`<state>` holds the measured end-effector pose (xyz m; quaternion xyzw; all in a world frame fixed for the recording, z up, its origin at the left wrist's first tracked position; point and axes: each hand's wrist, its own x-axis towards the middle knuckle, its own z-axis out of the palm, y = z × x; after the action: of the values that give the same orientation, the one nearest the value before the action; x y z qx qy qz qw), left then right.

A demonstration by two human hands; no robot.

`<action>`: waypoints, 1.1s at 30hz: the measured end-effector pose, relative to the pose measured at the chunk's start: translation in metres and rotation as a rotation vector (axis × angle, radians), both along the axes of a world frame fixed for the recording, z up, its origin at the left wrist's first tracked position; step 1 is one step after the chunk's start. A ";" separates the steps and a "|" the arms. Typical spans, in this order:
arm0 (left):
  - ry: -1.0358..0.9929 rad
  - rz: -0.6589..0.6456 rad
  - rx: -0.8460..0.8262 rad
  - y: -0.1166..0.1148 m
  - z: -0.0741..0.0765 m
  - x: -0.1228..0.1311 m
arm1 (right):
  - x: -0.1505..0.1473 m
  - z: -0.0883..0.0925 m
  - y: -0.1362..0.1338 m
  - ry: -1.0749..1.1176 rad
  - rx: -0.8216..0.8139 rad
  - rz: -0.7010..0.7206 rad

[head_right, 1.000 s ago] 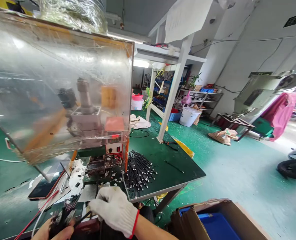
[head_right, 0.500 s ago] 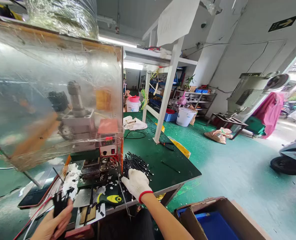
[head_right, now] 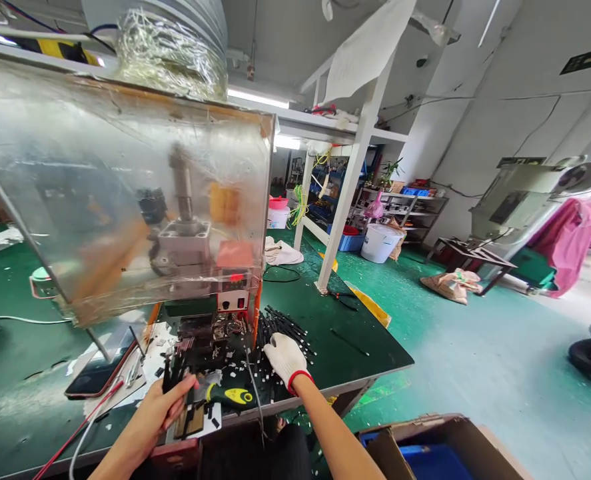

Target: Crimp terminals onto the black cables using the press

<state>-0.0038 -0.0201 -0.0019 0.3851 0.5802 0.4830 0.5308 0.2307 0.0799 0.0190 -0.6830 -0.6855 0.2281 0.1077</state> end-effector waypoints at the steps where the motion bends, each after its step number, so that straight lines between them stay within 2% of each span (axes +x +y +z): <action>1: -0.013 0.001 0.002 -0.005 0.002 -0.003 | 0.002 0.005 -0.001 0.077 0.004 -0.006; 5: -0.054 0.115 -0.056 -0.028 0.003 -0.025 | 0.009 0.030 -0.015 0.544 -0.012 -0.147; 7: -0.080 0.180 -0.085 -0.038 -0.002 -0.038 | 0.006 0.041 -0.028 0.603 0.008 -0.162; 10: -0.118 0.225 -0.100 -0.050 -0.010 -0.051 | -0.012 0.048 -0.052 0.577 -0.036 -0.059; 13: -0.144 0.278 -0.093 -0.057 -0.014 -0.050 | -0.047 0.039 -0.067 0.642 -0.228 0.030; 16: -0.148 0.332 -0.088 -0.061 -0.012 -0.042 | -0.084 0.016 -0.064 0.765 -0.384 0.044; 19: -0.139 0.358 -0.097 -0.063 -0.009 -0.037 | -0.108 -0.007 -0.051 0.830 -0.437 0.039; 22: -0.129 0.378 -0.102 -0.065 -0.008 -0.038 | -0.119 -0.021 -0.041 0.868 -0.463 0.024; 26: -0.130 0.398 -0.116 -0.067 -0.008 -0.041 | -0.123 -0.026 -0.036 0.936 -0.469 0.010; 33: -0.136 0.370 -0.114 -0.066 -0.013 -0.039 | -0.127 -0.022 -0.033 1.035 -0.490 -0.034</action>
<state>-0.0429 -0.0859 -0.0145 0.2078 0.6302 0.5637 0.4918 0.1036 0.0470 -0.0028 -0.4984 -0.4593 0.6833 0.2715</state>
